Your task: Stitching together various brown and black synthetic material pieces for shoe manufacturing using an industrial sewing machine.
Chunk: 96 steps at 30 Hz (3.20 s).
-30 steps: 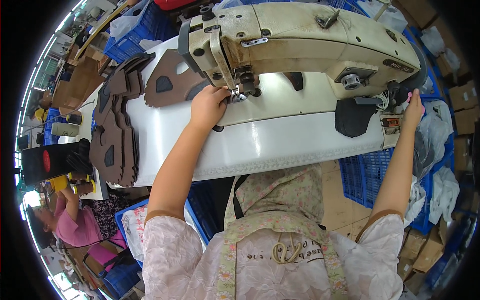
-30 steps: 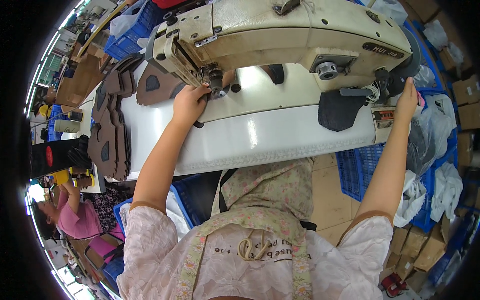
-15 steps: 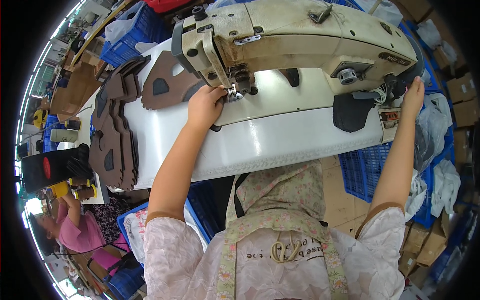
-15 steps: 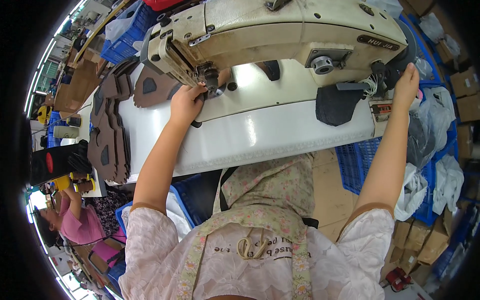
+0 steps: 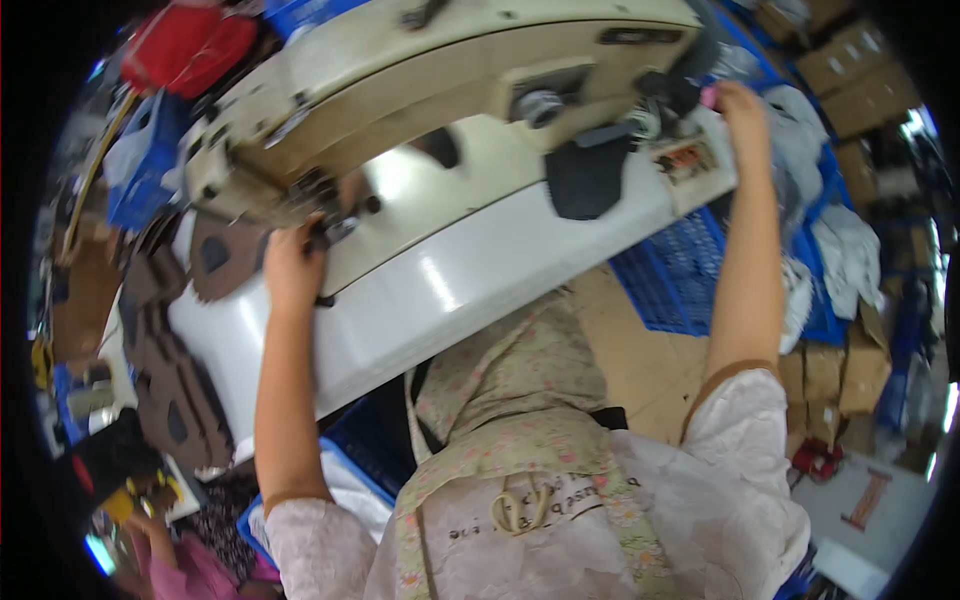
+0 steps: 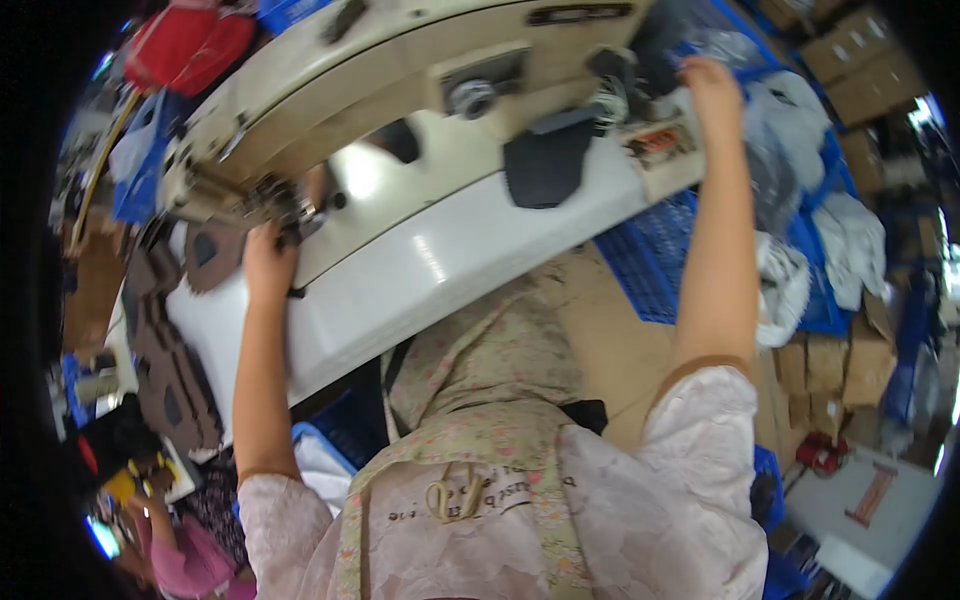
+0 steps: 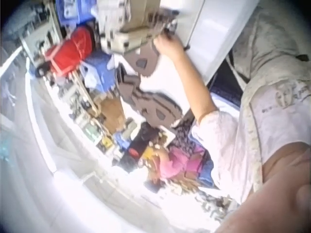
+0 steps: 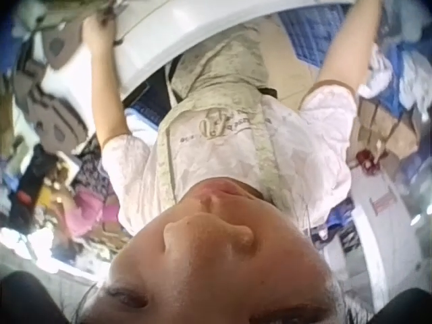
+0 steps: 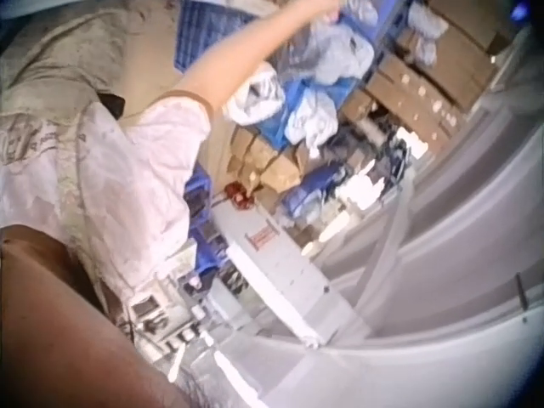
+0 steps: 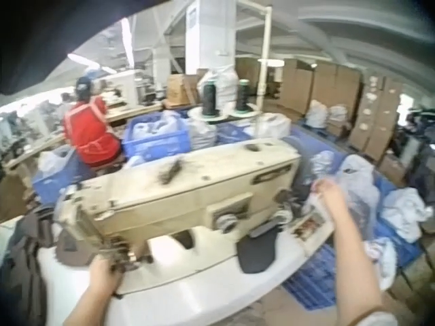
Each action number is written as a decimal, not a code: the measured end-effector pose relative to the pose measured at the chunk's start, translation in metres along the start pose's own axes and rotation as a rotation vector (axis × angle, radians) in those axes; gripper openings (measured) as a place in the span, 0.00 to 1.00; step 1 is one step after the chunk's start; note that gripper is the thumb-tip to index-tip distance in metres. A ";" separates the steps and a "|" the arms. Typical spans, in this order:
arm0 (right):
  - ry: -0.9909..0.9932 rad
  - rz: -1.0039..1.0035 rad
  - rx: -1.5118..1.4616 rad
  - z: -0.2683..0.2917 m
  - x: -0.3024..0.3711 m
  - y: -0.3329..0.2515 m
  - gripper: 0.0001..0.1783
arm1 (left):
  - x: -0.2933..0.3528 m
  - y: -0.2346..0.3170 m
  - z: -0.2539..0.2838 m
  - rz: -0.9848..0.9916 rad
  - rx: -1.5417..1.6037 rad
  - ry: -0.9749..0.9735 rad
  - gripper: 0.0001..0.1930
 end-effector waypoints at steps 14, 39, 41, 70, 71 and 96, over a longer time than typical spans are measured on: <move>-0.512 0.318 0.375 -0.027 0.093 0.005 0.06 | -0.008 0.005 -0.001 -0.125 0.005 -0.154 0.07; -0.636 0.218 -0.632 -0.188 0.342 -0.372 0.54 | 0.002 0.027 -0.006 -0.188 0.114 -0.052 0.17; -0.411 0.291 -0.551 -0.199 0.338 -0.384 0.58 | 0.007 0.037 0.019 -0.415 0.348 0.243 0.18; -1.013 -0.269 -0.872 -0.221 0.370 -0.333 0.21 | 0.009 -0.062 0.015 0.168 -0.379 -0.135 0.26; -1.002 -0.278 -0.858 -0.230 0.371 -0.334 0.21 | 0.009 -0.060 0.015 0.132 -0.430 -0.089 0.25; -0.920 -1.612 -1.088 -0.363 0.426 -0.325 0.11 | 0.013 -0.070 0.042 0.181 -0.063 0.185 0.18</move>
Point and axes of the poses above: each hand's wrist, its own x-axis away from the middle knuckle, its own z-axis out of the back of the hand, y = z × x, the point moved 8 cm from there along -x, towards the middle knuckle, and after that the axes turned 12 degrees about y, right-handed, at the moved point
